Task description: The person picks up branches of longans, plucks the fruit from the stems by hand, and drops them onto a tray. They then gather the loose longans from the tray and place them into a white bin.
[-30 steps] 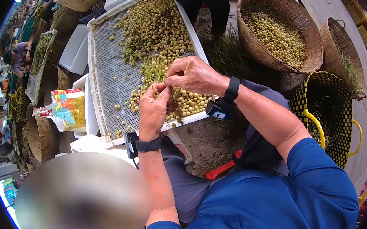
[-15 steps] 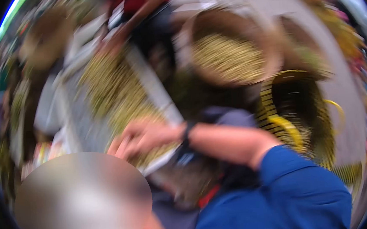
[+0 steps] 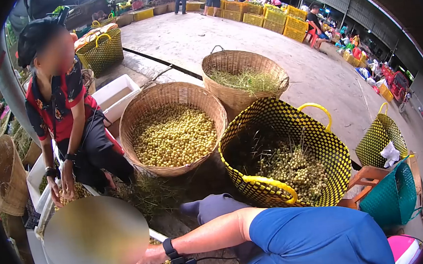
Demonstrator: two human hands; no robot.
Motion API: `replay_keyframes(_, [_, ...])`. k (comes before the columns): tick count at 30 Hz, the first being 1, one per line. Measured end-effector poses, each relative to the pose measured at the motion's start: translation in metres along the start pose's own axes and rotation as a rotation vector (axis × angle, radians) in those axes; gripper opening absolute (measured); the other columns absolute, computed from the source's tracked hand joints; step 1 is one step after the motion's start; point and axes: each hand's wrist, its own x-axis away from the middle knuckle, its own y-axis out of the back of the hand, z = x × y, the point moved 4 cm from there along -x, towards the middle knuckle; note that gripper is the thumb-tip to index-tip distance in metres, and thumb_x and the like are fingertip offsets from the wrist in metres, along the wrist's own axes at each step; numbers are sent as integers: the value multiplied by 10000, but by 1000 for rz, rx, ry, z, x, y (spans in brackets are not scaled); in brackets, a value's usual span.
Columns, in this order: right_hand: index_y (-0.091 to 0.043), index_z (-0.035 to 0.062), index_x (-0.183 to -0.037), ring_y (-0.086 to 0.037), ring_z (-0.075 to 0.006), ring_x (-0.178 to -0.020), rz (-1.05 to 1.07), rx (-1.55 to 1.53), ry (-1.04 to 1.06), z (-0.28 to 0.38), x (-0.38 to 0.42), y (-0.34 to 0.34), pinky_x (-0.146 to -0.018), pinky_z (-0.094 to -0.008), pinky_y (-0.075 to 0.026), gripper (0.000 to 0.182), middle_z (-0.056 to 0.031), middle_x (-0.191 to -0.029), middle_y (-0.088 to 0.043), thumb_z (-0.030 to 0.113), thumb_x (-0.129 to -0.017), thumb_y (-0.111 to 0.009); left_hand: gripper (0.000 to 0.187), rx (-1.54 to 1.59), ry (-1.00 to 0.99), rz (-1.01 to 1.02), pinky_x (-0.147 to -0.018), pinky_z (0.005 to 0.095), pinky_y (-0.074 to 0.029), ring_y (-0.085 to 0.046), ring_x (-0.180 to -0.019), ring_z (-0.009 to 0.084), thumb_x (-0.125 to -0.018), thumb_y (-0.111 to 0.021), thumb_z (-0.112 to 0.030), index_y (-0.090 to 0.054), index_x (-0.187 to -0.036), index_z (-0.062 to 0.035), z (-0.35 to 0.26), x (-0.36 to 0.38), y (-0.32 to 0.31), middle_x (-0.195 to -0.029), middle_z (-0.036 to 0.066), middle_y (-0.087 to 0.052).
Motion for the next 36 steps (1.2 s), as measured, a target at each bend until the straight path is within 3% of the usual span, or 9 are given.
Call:
replay_keyframes(1, [-638, -24, -826, -659, -161, -643, -24, -166, -113, -3, 1, 2, -537, -309, -535, 60, -89, -756, -687, -30, -790, -685, 325, 118, 106, -22, -822, 342, -528, -641, -926, 232, -1004, -595, -254, -657, -1152, 28, 5, -1, -2, -1071, 145, -670])
replay_keyframes(4, [-631, 7, -850, -616, -147, -528, -122, -560, -395, -17, 1, 6, -454, -285, -526, 70, -71, -692, -635, -5, -792, -667, 304, 184, 138, -34, -794, 346, -533, -648, -887, 231, -995, -598, -241, -654, -1141, 20, -1, -2, -9, -1017, 133, -677])
replay_keyframes(10, [-626, 49, -963, -597, -115, -625, -95, -617, -538, -28, 8, 2, -486, -270, -476, 179, -31, -780, -626, 162, -839, -688, 322, 308, 206, -15, -890, 386, -520, -639, -1011, 293, -927, -614, -139, -635, -1214, 6, 12, -15, 10, -1127, 182, -662])
replay_keyframes(12, [-628, 68, -953, -594, -113, -618, -1, -531, -514, -22, 13, -2, -488, -263, -462, 178, -18, -765, -635, 182, -841, -706, 444, -443, -321, 129, -955, 434, -489, -599, -1111, 389, -816, -567, -35, -637, -1254, -19, 6, -20, 20, -1184, 238, -645])
replay_keyframes(13, [-631, 76, -942, -582, -106, -598, 4, -533, -479, -23, 14, -3, -473, -255, -446, 184, -9, -745, -639, 192, -836, -725, 559, -452, -280, 123, -993, 469, -465, -559, -1167, 445, -728, -526, 8, -641, -1272, -40, 9, -23, 22, -1201, 266, -634])
replay_keyframes(18, [-632, 74, -943, -560, -98, -564, 48, -437, -444, -43, 5, -5, -448, -256, -427, 176, -9, -731, -631, 183, -839, -723, 501, -551, -320, 122, -974, 440, -487, -586, -1132, 430, -765, -552, -12, -650, -1255, -42, 6, -21, 20, -1195, 255, -640])
replay_keyframes(20, [-632, 75, -944, -555, -96, -555, 68, -426, -459, -46, 2, -7, -440, -255, -421, 168, -7, -726, -627, 176, -841, -718, 463, -423, -351, 73, -930, 410, -513, -627, -1084, 375, -794, -611, -44, -648, -1255, -33, 13, -27, 27, -1160, 224, -661])
replay_keyframes(24, [-634, 80, -961, -544, -90, -536, 21, -442, -467, -47, 2, -5, -430, -247, -406, 140, 2, -703, -597, 170, -870, -689, 290, 455, 179, -65, -841, 365, -530, -639, -980, 234, -933, -618, -131, -652, -1202, -28, -3, -23, 14, -1084, 114, -678])
replay_keyframes(36, [-585, 113, -763, -460, -91, -435, 112, -353, -566, -50, 18, -15, -370, -266, -295, 305, 8, -594, -541, 355, -901, -710, 259, 408, 83, -66, -767, 316, -494, -598, -863, 189, -990, -619, -283, -647, -1069, -38, -4, -31, 0, -952, 75, -658])
